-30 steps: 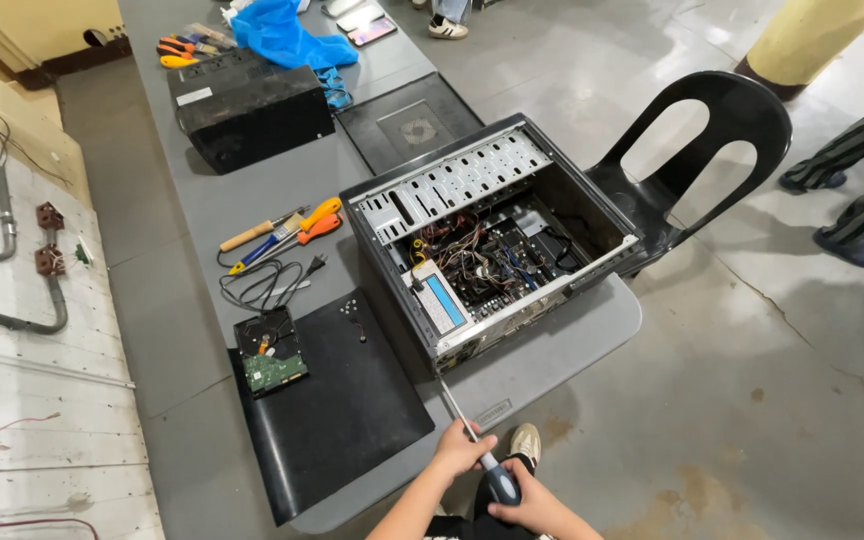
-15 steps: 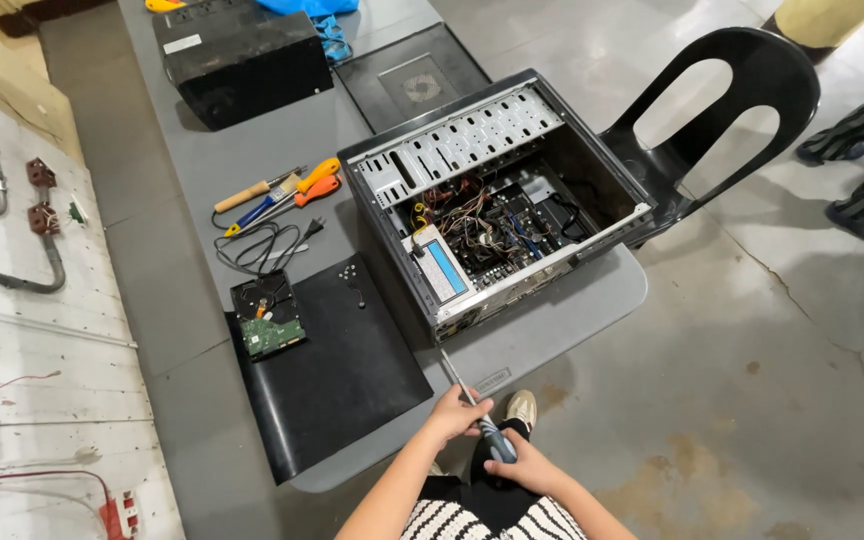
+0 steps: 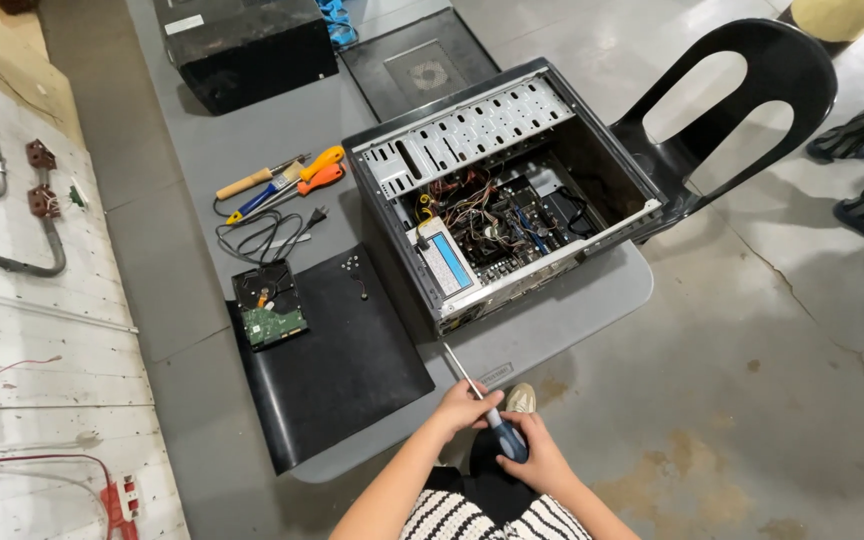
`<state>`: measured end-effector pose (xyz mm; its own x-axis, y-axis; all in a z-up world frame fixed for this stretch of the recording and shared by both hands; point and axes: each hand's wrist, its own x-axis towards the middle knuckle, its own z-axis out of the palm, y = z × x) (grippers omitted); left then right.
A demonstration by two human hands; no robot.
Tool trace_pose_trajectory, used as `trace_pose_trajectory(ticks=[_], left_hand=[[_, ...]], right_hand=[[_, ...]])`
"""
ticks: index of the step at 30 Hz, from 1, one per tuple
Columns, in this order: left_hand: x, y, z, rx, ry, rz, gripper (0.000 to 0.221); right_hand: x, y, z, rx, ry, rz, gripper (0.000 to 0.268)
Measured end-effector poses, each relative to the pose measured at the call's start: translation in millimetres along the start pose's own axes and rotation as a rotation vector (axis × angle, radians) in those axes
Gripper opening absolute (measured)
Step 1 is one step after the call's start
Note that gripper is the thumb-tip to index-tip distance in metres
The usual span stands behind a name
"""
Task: Removing internal components from a desktop computer case using a screwdriver
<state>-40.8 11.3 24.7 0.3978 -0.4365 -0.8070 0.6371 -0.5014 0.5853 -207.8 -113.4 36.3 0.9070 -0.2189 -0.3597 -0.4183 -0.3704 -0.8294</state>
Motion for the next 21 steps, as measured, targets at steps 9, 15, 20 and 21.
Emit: trace_pose_trajectory(ticks=[9,15,20,21], left_hand=[[11.4,-4.8,8.9,-0.516,-0.094,0.125,0.029],[-8.7,9.4,-0.1,-0.503,-0.121,0.097,0.015],[-15.1,19.6,4.0,-0.031,0.076,-0.039,0.042],[-19.9,22.6,4.6,0.041,0.093,-0.059,0.046]], right_hand=[[13.3,17.5,-1.4,0.267,0.211,0.325,0.064],[-1.6,-40.1,-26.7,0.878,-0.193,0.504,0.040],[2.8,8.1,2.2,0.250,-0.016,0.208,0.053],[5.4,15.0,7.2,0.135,0.003,0.148,0.062]])
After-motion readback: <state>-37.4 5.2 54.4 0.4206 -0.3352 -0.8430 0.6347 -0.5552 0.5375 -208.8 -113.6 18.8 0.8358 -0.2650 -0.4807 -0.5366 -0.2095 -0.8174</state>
